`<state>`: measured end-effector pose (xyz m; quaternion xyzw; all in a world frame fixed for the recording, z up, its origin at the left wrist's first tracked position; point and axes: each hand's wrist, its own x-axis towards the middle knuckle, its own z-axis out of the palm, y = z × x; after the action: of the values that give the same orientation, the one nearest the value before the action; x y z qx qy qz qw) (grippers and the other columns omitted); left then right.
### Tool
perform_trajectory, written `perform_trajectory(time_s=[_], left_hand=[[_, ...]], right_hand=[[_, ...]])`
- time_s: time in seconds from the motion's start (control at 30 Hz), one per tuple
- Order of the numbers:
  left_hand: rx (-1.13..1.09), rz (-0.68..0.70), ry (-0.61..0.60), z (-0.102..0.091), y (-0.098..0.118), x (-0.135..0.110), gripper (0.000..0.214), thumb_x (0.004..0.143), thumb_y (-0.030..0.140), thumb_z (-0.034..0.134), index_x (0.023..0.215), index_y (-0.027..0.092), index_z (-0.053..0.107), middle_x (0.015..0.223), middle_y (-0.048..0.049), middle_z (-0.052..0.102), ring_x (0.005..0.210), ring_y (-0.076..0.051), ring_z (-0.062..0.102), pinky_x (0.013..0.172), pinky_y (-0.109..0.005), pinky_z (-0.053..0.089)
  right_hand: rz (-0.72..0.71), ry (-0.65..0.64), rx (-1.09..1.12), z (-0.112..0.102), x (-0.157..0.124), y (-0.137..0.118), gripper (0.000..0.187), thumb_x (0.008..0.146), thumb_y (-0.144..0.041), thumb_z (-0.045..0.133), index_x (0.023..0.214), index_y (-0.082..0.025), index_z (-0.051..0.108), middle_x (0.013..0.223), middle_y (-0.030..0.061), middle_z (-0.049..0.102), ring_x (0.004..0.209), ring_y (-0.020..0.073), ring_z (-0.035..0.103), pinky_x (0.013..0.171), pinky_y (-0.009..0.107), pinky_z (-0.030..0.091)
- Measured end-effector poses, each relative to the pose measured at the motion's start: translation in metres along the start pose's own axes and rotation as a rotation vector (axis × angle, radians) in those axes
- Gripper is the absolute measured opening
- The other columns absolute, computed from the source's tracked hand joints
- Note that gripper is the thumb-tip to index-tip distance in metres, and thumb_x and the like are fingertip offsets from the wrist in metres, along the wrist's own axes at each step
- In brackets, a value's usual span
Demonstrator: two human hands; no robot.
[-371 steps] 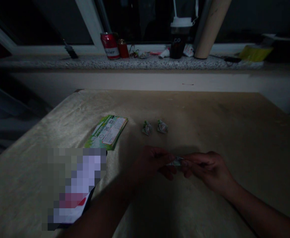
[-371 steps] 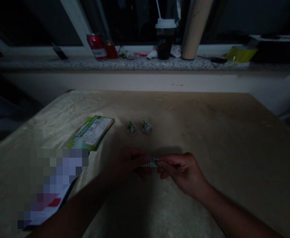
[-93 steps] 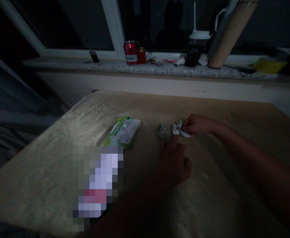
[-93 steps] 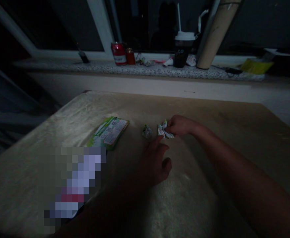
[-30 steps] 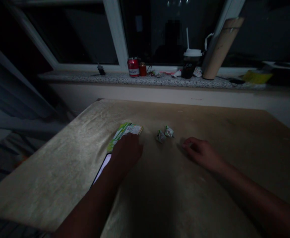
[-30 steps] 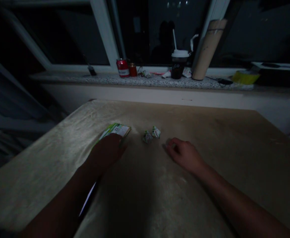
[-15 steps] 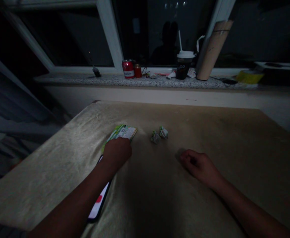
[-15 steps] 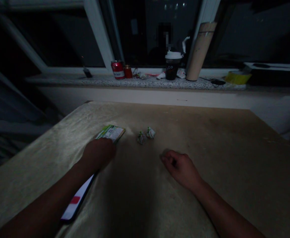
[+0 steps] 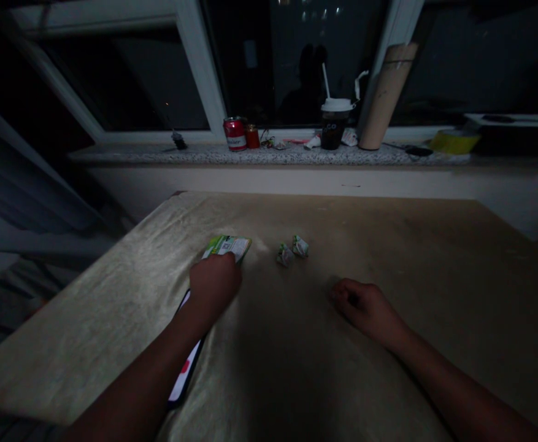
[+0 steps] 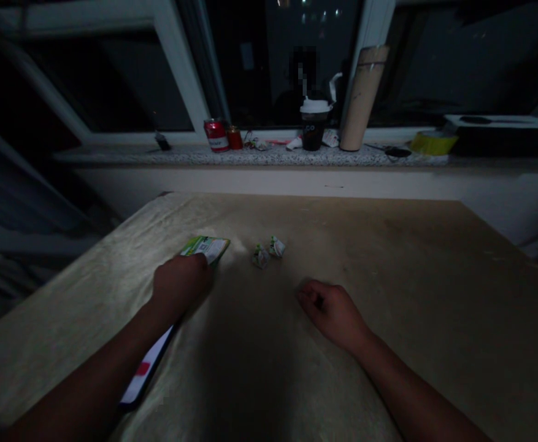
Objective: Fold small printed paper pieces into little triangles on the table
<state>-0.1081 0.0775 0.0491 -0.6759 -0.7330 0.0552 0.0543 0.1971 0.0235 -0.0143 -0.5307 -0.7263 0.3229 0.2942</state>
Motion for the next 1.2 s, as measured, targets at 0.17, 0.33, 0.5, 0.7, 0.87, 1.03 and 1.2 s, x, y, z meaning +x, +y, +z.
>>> perform_trajectory(time_s=[0.17,0.33,0.5,0.7,0.87,1.03,1.2], left_hand=[[-0.089,-0.027,0.055,0.003,-0.005,0.003,0.033,0.094,0.025,0.045,0.103,0.017,0.075,0.093,-0.0166,0.078,0.085,-0.032,0.075,0.068,-0.036,0.05],[-0.193,0.012,0.085,0.012,-0.016,0.012,0.019,0.087,0.022,0.053,0.092,0.019,0.071,0.085,-0.0113,0.077,0.084,-0.03,0.074,0.071,-0.033,0.047],[-0.334,0.132,0.035,0.016,-0.032,0.022,0.015,0.084,0.034,0.064,0.086,0.021,0.072,0.087,-0.0066,0.079,0.081,-0.025,0.074,0.075,-0.032,0.051],[-0.424,0.268,-0.034,0.005,-0.059,0.024,0.037,0.081,0.039,0.063,0.11,0.022,0.078,0.122,-0.0086,0.078,0.111,-0.03,0.073,0.099,-0.037,0.053],[-0.275,0.453,-0.094,0.016,-0.071,0.017,0.057,0.081,0.038,0.064,0.134,0.016,0.069,0.145,-0.0144,0.065,0.135,-0.032,0.06,0.116,-0.04,0.044],[-0.25,0.523,-0.113,0.022,-0.071,0.011,0.04,0.092,0.031,0.051,0.12,0.018,0.076,0.147,-0.014,0.064,0.133,-0.031,0.062,0.114,-0.042,0.046],[-0.385,0.493,-0.05,0.021,-0.073,0.006,0.037,0.098,0.034,0.045,0.108,0.024,0.08,0.119,-0.0086,0.079,0.109,-0.026,0.075,0.098,-0.034,0.054]], right_hand=[[-0.007,0.0,-0.005,0.0,0.0,0.001,0.028,0.098,-0.04,0.051,0.078,-0.022,0.058,0.063,-0.004,0.051,0.058,0.0149,0.052,0.058,0.027,0.038],[-0.004,-0.008,-0.016,0.0,-0.001,0.003,0.025,0.097,-0.038,0.052,0.079,-0.022,0.059,0.064,-0.0038,0.051,0.058,0.0152,0.052,0.058,0.028,0.038],[-0.002,-0.014,-0.023,0.0,-0.001,0.002,0.026,0.097,-0.038,0.052,0.077,-0.022,0.057,0.064,-0.0041,0.048,0.059,0.015,0.05,0.058,0.028,0.037],[-0.011,-0.016,-0.023,0.001,-0.002,0.003,0.03,0.098,-0.039,0.051,0.074,-0.022,0.052,0.063,-0.0043,0.047,0.059,0.0144,0.048,0.059,0.028,0.037],[-0.022,-0.019,-0.025,0.0,-0.003,0.003,0.029,0.098,-0.038,0.051,0.074,-0.022,0.053,0.063,-0.0042,0.048,0.059,0.0144,0.049,0.058,0.028,0.037],[-0.021,-0.01,-0.031,-0.001,-0.003,-0.001,0.031,0.098,-0.039,0.051,0.071,-0.023,0.052,0.062,-0.0039,0.049,0.058,0.0149,0.05,0.057,0.028,0.038],[-0.032,-0.003,-0.032,-0.002,-0.003,-0.001,0.027,0.098,-0.037,0.052,0.076,-0.022,0.059,0.063,-0.0031,0.053,0.059,0.0153,0.052,0.057,0.028,0.04]])
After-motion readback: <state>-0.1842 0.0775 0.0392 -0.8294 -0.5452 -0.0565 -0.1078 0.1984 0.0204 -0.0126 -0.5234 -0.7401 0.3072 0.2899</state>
